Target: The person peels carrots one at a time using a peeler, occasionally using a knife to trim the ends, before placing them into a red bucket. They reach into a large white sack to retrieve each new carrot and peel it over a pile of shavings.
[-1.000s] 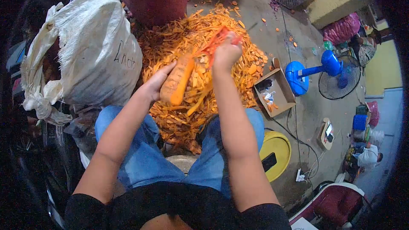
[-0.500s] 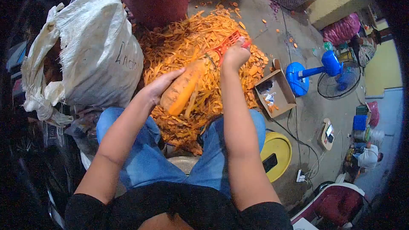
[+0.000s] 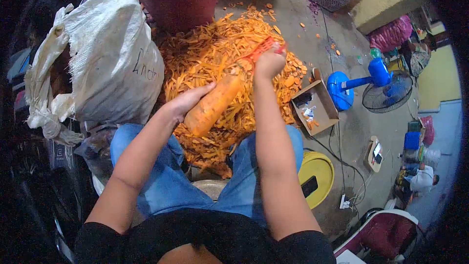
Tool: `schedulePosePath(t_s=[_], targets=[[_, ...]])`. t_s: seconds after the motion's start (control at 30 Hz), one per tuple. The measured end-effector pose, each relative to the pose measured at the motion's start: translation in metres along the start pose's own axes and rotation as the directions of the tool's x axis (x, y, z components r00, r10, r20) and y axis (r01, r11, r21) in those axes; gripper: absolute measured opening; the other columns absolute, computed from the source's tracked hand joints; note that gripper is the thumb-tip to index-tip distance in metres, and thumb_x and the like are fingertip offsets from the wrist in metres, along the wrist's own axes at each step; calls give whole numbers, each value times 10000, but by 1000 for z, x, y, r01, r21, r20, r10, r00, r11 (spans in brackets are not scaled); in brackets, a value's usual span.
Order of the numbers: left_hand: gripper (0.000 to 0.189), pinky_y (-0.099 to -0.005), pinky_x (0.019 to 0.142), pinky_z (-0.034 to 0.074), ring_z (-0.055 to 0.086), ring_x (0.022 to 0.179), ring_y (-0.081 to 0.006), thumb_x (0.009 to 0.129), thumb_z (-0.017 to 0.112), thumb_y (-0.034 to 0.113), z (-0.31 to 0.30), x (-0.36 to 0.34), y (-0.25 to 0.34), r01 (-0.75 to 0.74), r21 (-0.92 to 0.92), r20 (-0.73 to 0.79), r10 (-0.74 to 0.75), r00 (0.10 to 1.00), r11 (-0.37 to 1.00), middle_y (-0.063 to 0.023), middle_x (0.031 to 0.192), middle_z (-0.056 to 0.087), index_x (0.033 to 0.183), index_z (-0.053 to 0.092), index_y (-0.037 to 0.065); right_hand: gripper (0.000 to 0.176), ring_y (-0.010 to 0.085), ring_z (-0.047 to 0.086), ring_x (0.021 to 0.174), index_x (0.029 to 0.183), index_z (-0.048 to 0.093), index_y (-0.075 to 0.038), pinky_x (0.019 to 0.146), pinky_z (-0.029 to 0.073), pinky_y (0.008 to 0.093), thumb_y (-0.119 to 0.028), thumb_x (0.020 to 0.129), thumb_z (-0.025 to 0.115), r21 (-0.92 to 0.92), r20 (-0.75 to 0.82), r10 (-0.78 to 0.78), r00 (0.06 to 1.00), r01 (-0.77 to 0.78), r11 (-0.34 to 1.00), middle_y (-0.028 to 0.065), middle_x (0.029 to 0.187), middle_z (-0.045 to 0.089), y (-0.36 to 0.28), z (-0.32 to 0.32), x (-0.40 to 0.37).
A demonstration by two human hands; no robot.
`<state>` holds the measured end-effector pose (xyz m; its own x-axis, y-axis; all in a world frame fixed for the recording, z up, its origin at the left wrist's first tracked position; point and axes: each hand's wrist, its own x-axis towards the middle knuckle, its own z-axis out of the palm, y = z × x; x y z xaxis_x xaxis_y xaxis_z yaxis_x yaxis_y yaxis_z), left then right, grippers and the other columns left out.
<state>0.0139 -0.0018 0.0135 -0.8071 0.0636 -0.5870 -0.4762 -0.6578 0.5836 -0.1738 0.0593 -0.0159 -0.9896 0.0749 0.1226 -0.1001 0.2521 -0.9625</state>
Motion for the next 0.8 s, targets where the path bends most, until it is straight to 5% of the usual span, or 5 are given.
schedulePosePath(t_s=[0.07,0.17,0.27,0.37,0.8], targets=[[396,-292,626,469,562,748,-155,826,357,386,1,5,1,11,-93,-34,-14,999,996,-71,877,561,992,478,48,269,172,452,491,723,485,12,477,361,296,-237,819,444,17,-49,167,985,-167,986,65,553,496,-10,-5,6],[405,-322,660,471,558,760,-170,831,330,397,-24,24,-4,-98,-236,-91,79,993,967,-77,903,545,1054,431,74,244,98,446,512,729,482,5,487,371,262,-214,826,441,329,126,-19,992,-23,944,29,580,489,-26,-4,-29],[419,-329,677,469,556,761,-189,842,280,402,-27,29,1,-215,-345,-190,156,969,914,-87,924,533,1058,420,71,272,75,357,562,676,469,-40,519,322,245,-272,816,458,362,360,5,933,-145,921,-16,596,423,-51,-12,-65],[420,-345,721,454,538,836,-199,853,251,382,-32,29,3,-229,-336,-177,178,968,914,-99,987,513,1085,408,69,281,81,350,560,677,464,-38,523,326,247,-278,822,449,283,467,-132,874,-6,959,-22,592,411,-45,-13,-77],[378,-310,758,432,530,855,-174,875,210,304,-23,30,2,-294,-338,-307,190,932,894,-96,988,521,1083,413,64,267,117,363,495,677,437,-7,474,325,265,-219,838,417,289,514,-189,836,39,956,44,531,417,-30,-1,-91]])
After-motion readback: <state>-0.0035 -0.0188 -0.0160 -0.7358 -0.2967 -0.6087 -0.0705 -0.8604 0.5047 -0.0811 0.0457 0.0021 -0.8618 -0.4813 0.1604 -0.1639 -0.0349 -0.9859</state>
